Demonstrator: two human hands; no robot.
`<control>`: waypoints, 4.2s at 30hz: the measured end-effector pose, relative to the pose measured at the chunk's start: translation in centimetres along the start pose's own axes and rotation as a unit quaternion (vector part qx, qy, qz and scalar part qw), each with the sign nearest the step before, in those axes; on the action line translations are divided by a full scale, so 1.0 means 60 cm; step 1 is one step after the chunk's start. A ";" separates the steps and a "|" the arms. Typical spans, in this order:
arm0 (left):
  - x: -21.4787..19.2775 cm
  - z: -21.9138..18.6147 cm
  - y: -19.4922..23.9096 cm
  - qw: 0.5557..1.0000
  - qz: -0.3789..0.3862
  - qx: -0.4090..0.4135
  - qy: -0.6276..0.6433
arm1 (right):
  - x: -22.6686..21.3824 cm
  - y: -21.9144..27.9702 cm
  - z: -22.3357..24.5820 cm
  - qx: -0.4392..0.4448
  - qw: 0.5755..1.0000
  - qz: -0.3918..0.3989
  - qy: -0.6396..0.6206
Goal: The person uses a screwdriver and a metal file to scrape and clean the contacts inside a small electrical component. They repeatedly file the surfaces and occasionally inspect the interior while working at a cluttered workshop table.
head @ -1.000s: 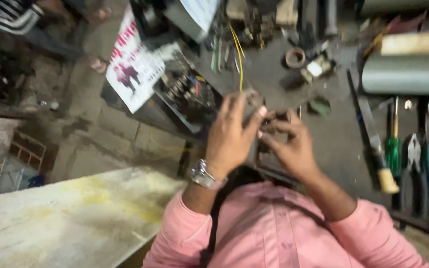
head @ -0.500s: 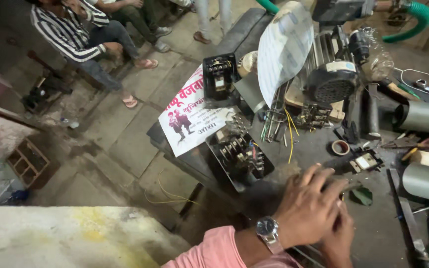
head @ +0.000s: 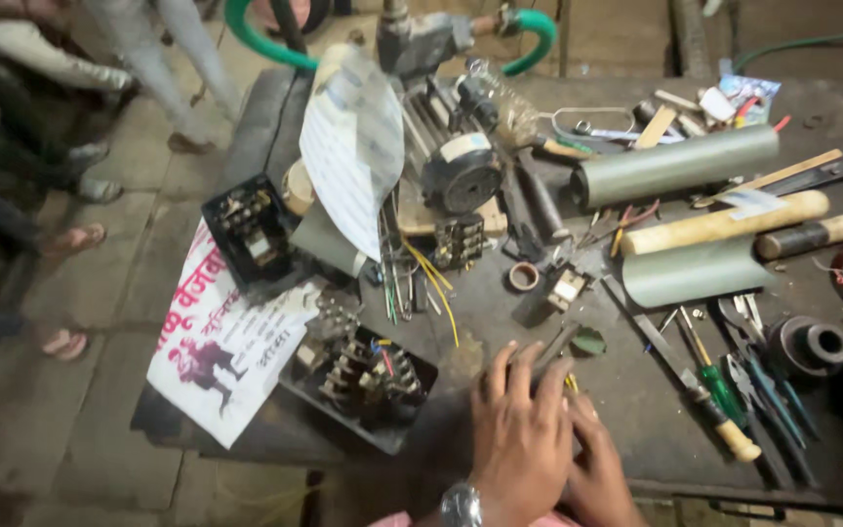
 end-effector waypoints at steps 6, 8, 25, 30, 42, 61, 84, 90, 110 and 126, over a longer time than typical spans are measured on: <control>0.008 -0.003 0.002 1.000 -0.004 -0.010 -0.011 | -0.003 -0.022 0.021 0.008 0.999 0.026 0.043; 0.006 -0.004 -0.001 1.000 -0.002 -0.019 -0.009 | 0.003 -0.039 0.023 -0.019 0.997 0.048 0.059; 0.006 -0.012 0.001 0.998 -0.010 -0.020 -0.054 | 0.011 -0.039 0.046 -0.046 0.997 0.029 0.054; 0.008 -0.015 -0.001 0.999 -0.015 -0.011 -0.042 | 0.001 -0.052 0.080 -0.011 1.000 0.008 -0.026; 0.001 -0.011 -0.007 0.999 -0.010 -0.017 -0.031 | 0.007 -0.053 0.080 -0.025 0.998 0.045 0.036; 0.004 -0.009 -0.008 0.999 -0.012 -0.017 -0.034 | 0.000 -0.056 0.077 -0.051 0.998 0.026 0.033; 0.004 -0.012 -0.002 0.999 -0.008 -0.022 -0.029 | 0.001 -0.055 0.099 -0.065 0.996 -0.003 0.053; 0.005 -0.017 -0.003 0.999 -0.010 -0.027 -0.027 | 0.005 -0.044 0.093 0.076 0.995 0.012 -0.065; -0.001 -0.020 -0.004 0.999 -0.006 -0.018 -0.037 | 0.007 -0.053 0.101 -0.044 0.999 0.006 0.014; 0.000 -0.019 -0.005 0.998 0.016 -0.028 -0.047 | 0.004 -0.058 0.111 -0.018 1.000 0.023 0.001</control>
Point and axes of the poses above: each hand's wrist, its own y-axis away from the middle knuckle, its own x-axis out of the palm, z = x × y, the point moved 1 cm from there along -y, towards the middle knuckle, and after that the axes turned 2 degrees about z, right-handed, at the moved point
